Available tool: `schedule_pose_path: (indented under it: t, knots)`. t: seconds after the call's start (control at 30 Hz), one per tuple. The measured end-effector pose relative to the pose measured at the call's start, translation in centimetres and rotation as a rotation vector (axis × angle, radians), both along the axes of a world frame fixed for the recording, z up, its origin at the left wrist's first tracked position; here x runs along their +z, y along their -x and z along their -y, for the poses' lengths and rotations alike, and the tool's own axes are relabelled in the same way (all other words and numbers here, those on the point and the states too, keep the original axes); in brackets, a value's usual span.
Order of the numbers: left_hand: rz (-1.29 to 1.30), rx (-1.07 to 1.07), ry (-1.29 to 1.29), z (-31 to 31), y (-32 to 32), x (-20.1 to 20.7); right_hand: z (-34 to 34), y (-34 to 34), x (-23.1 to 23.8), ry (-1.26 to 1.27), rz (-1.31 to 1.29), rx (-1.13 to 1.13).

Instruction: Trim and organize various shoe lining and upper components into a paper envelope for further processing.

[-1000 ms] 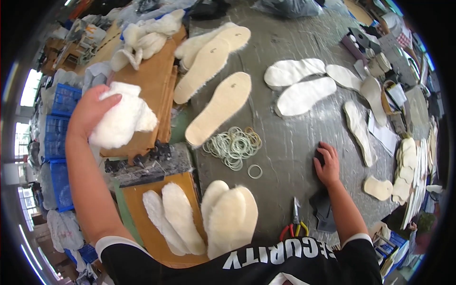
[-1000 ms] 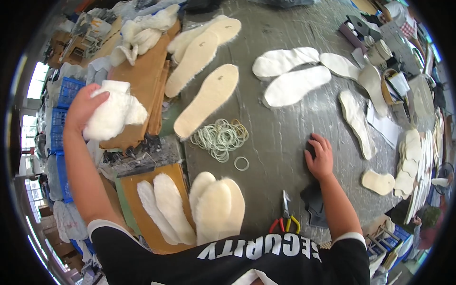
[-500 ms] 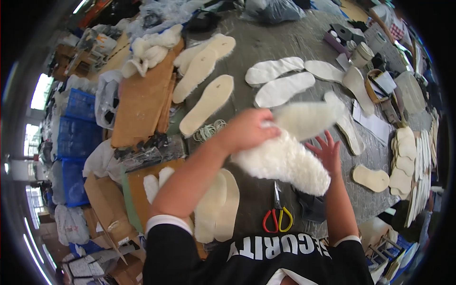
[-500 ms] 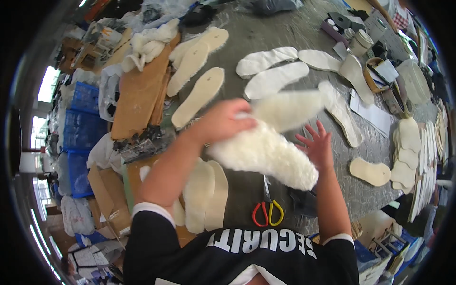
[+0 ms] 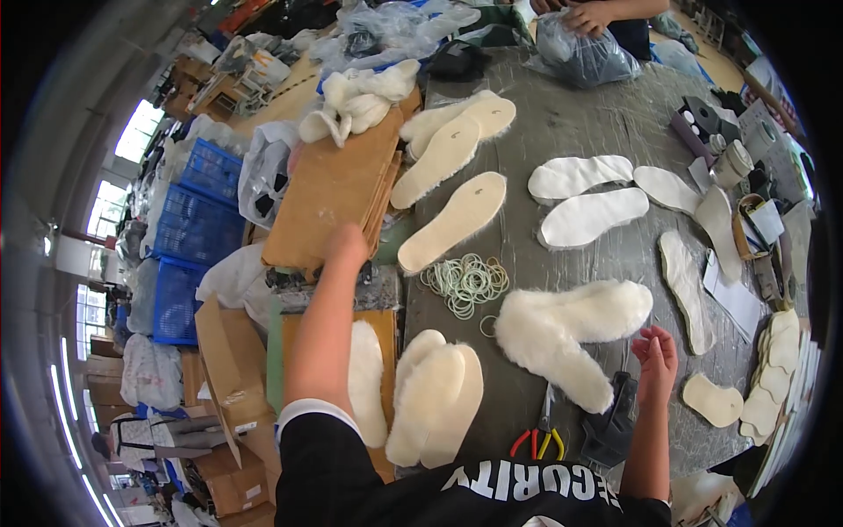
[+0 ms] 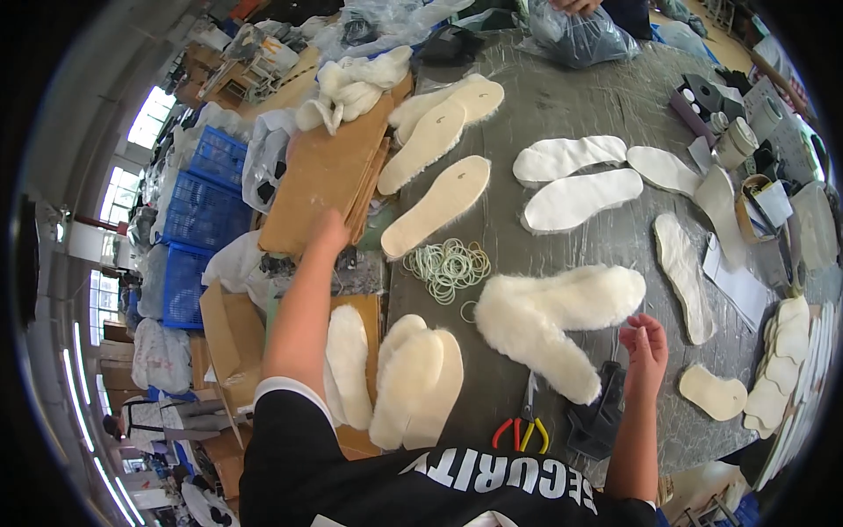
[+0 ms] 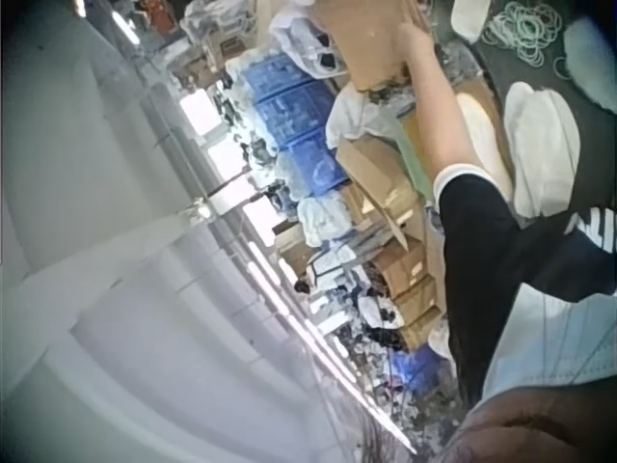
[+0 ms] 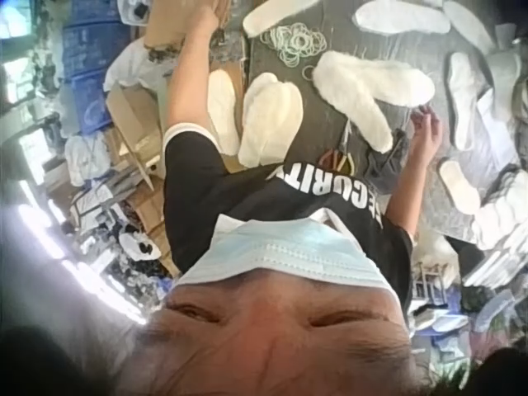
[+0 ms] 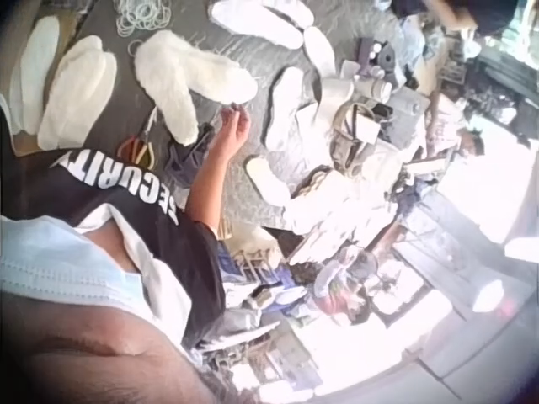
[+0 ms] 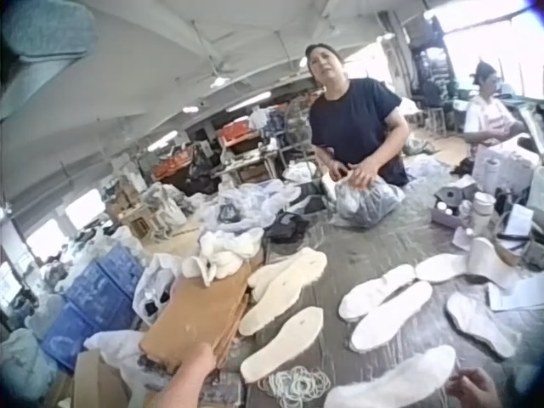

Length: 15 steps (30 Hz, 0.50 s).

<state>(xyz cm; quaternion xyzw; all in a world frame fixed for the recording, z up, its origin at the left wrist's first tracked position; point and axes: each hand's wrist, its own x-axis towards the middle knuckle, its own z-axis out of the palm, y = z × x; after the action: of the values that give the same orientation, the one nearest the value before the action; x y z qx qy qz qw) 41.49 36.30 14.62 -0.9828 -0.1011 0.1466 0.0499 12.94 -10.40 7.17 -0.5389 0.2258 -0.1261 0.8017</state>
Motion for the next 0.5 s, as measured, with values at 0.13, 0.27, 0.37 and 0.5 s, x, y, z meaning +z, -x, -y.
schedule_pose_path:
  t: [0.13, 0.27, 0.37, 0.5]
  knots:
    - [0.206, 0.023, 0.035, -7.8, -1.5, -0.7, -6.7, -2.7, 2.8, 0.017, 0.05, 0.219]
    - [0.461, -0.087, -0.19, -4.6, -3.0, 7.1, -11.2, -4.0, 3.4, 0.112, 0.083, 0.626]
    - [0.639, -0.217, -0.287, -5.2, -4.6, 10.8, -13.6, -6.1, 3.6, 0.398, 0.185, 0.883]
    - [0.625, -0.339, -0.455, -5.9, -7.4, 12.3, -15.0, -7.5, 2.8, 0.622, 0.315, 1.049]
